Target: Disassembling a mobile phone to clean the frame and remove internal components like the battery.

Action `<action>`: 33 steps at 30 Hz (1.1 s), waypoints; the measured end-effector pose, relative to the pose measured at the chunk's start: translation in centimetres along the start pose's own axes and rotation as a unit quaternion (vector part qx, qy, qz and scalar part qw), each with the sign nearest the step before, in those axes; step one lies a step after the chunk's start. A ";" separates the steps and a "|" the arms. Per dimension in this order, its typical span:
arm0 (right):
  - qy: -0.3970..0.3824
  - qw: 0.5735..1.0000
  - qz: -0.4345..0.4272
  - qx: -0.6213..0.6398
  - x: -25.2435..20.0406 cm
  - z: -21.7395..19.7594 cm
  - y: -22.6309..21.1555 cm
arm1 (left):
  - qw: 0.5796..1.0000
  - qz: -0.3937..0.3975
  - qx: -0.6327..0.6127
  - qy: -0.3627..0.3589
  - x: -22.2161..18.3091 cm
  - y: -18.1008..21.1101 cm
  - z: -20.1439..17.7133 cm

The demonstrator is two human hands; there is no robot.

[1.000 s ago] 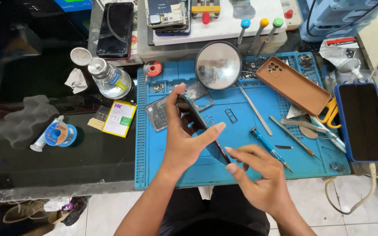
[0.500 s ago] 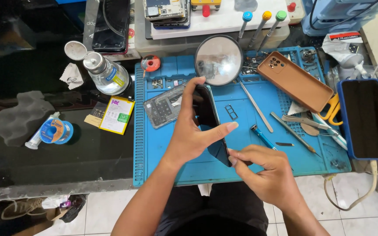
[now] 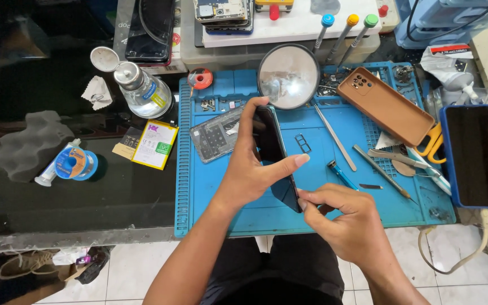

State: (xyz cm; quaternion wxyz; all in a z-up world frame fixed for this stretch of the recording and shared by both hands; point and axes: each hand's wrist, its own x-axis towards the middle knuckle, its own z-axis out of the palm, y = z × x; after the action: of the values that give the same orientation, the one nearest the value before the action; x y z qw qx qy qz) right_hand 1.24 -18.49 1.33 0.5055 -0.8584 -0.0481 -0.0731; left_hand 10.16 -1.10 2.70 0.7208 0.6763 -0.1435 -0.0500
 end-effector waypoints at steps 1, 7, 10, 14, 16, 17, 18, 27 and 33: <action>0.001 1.000 0.000 -0.002 -0.1 0.0 0.1 | 1.000 0.000 -0.001 -0.001 0.0 -0.1 0.0; 0.004 0.999 0.027 0.018 -0.5 0.4 0.5 | 1.000 0.004 -0.022 -0.015 -0.1 -0.1 -0.1; 0.016 0.999 0.028 0.019 -0.7 0.8 0.5 | 1.000 -0.003 -0.023 -0.015 -0.2 -0.1 -0.3; 0.029 0.999 0.013 0.017 -0.7 1.3 0.1 | 0.999 0.002 -0.038 -0.019 -0.2 -0.3 -0.7; 0.035 0.999 0.004 0.016 -0.8 1.5 0.2 | 0.999 0.000 -0.048 -0.021 -0.3 -0.4 -0.7; 0.038 0.999 0.010 0.022 -0.8 1.5 0.2 | 0.999 0.004 -0.044 -0.013 -0.3 -0.4 -0.7; 0.041 0.999 0.015 0.027 -0.9 1.5 0.3 | 0.999 0.008 -0.042 -0.006 -0.3 -0.4 -0.6; 0.040 0.998 0.032 0.034 -0.9 1.5 1.0 | 1.000 0.000 0.019 -0.013 0.2 -0.8 -1.3; 0.029 0.999 0.007 0.039 -1.1 2.5 1.2 | 0.996 -0.015 -0.066 -0.053 1.2 -3.0 -2.7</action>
State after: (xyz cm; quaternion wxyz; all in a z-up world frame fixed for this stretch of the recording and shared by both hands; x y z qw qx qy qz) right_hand 0.55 -16.86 -1.07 0.5405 -0.8358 -0.0301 -0.0919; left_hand 12.46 0.95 -0.18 0.7543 0.6258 -0.1676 -0.1064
